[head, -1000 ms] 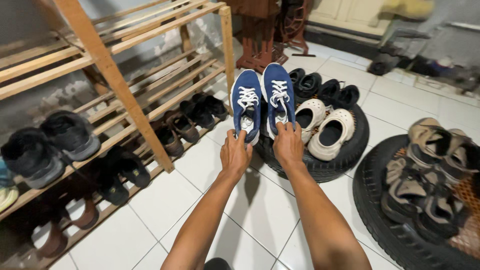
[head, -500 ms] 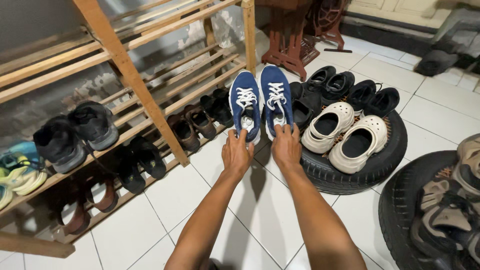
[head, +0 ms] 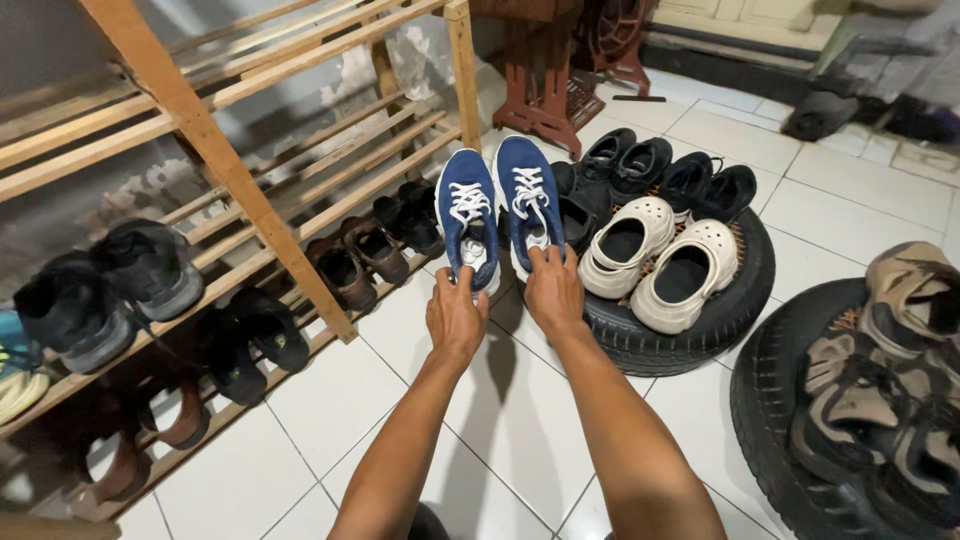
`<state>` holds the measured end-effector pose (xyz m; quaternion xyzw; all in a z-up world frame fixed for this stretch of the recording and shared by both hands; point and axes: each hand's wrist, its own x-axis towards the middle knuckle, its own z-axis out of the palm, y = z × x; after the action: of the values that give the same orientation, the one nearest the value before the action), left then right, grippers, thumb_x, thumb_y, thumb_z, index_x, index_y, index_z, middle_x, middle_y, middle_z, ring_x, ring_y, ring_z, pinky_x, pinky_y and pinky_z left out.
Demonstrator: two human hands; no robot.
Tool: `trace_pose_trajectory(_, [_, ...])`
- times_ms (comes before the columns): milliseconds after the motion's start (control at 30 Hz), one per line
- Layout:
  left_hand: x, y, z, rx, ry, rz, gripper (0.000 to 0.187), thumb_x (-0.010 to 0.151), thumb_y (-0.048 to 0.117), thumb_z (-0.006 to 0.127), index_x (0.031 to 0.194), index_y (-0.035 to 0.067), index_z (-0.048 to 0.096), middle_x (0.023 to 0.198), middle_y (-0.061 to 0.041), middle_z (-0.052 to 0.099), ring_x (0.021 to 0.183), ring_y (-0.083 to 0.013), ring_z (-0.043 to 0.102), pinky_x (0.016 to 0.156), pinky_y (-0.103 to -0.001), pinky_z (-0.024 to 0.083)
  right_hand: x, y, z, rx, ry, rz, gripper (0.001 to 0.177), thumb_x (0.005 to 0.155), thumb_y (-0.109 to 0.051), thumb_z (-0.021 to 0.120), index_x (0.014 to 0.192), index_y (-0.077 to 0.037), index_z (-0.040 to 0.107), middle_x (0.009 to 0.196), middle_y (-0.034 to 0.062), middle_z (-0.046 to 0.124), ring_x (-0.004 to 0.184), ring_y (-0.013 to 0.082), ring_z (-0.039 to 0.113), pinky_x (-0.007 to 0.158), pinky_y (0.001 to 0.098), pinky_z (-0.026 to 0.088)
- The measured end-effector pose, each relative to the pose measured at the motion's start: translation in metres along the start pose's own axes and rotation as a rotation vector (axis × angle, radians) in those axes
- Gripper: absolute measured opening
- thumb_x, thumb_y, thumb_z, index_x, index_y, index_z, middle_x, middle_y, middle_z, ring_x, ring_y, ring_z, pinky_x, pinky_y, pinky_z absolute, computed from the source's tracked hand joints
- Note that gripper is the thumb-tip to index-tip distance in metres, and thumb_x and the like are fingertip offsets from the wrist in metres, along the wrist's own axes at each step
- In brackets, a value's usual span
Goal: The person picks up pairs of shoes from tires on the floor and places them onto a wooden shoe rack. They handle sneakers, boots, and sandals, arranging them on the rack shelves.
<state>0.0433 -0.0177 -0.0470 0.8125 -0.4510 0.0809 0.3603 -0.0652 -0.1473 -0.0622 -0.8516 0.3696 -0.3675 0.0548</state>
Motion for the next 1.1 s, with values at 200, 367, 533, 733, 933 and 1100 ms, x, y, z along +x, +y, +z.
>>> trace_pose_trajectory(200, [0.001,-0.009,-0.010,-0.021,-0.008,0.012,0.038,0.085,0.017,0.074,0.120,0.012,0.059,0.122,-0.019,0.054,0.108,-0.0391,0.060,0.086,-0.053,0.049,0.000,-0.017,-0.004,-0.035,-0.013,0.021,0.036,0.084,-0.006,0.068,0.120,-0.010,0.064,0.119,0.0159,0.061,0.129,0.0467,0.048,0.097,0.0533,0.051])
trace_pose_trajectory(367, [0.010,-0.022,-0.026,-0.012,-0.009,0.028,0.038,0.084,0.016,0.074,0.119,0.012,0.060,0.122,-0.018,0.054,0.109,-0.0385,0.059,0.086,-0.052,0.049,0.009,-0.028,-0.009,-0.066,-0.041,-0.001,0.038,0.082,-0.007,0.069,0.120,-0.010,0.063,0.122,0.0169,0.060,0.130,0.0455,0.048,0.096,0.0534,0.051])
trace_pose_trajectory(533, [0.021,-0.031,-0.049,0.018,-0.035,0.046,0.038,0.083,0.016,0.075,0.119,0.014,0.060,0.119,-0.018,0.054,0.110,-0.0387,0.059,0.088,-0.054,0.048,0.030,-0.045,-0.022,-0.094,-0.101,0.016,0.038,0.084,-0.007,0.068,0.120,-0.011,0.063,0.123,0.0166,0.061,0.129,0.0452,0.049,0.097,0.0527,0.052])
trace_pose_trajectory(733, [0.030,-0.034,-0.066,0.018,-0.001,0.054,0.041,0.083,0.017,0.075,0.121,0.013,0.059,0.116,-0.019,0.054,0.111,-0.0400,0.059,0.088,-0.054,0.049,0.057,-0.069,-0.024,-0.069,-0.144,0.018,0.038,0.085,-0.008,0.066,0.122,-0.011,0.062,0.125,0.0172,0.060,0.126,0.0443,0.051,0.097,0.0533,0.052])
trace_pose_trajectory(933, [0.044,-0.042,-0.074,0.043,0.006,0.005,0.042,0.083,0.017,0.075,0.121,0.013,0.059,0.118,-0.020,0.054,0.109,-0.0408,0.059,0.087,-0.055,0.049,0.057,-0.085,-0.006,-0.045,-0.115,-0.034,0.039,0.083,-0.007,0.065,0.122,-0.012,0.061,0.124,0.0165,0.060,0.129,0.0472,0.047,0.093,0.0543,0.054])
trace_pose_trajectory(1100, [0.050,-0.053,-0.069,0.052,0.055,-0.031,0.042,0.083,0.018,0.075,0.122,0.013,0.059,0.120,-0.021,0.054,0.110,-0.0415,0.060,0.086,-0.055,0.050,0.066,-0.086,0.011,-0.029,-0.151,-0.064,0.038,0.084,-0.008,0.067,0.121,-0.012,0.061,0.125,0.0161,0.059,0.129,0.0458,0.048,0.092,0.0534,0.055])
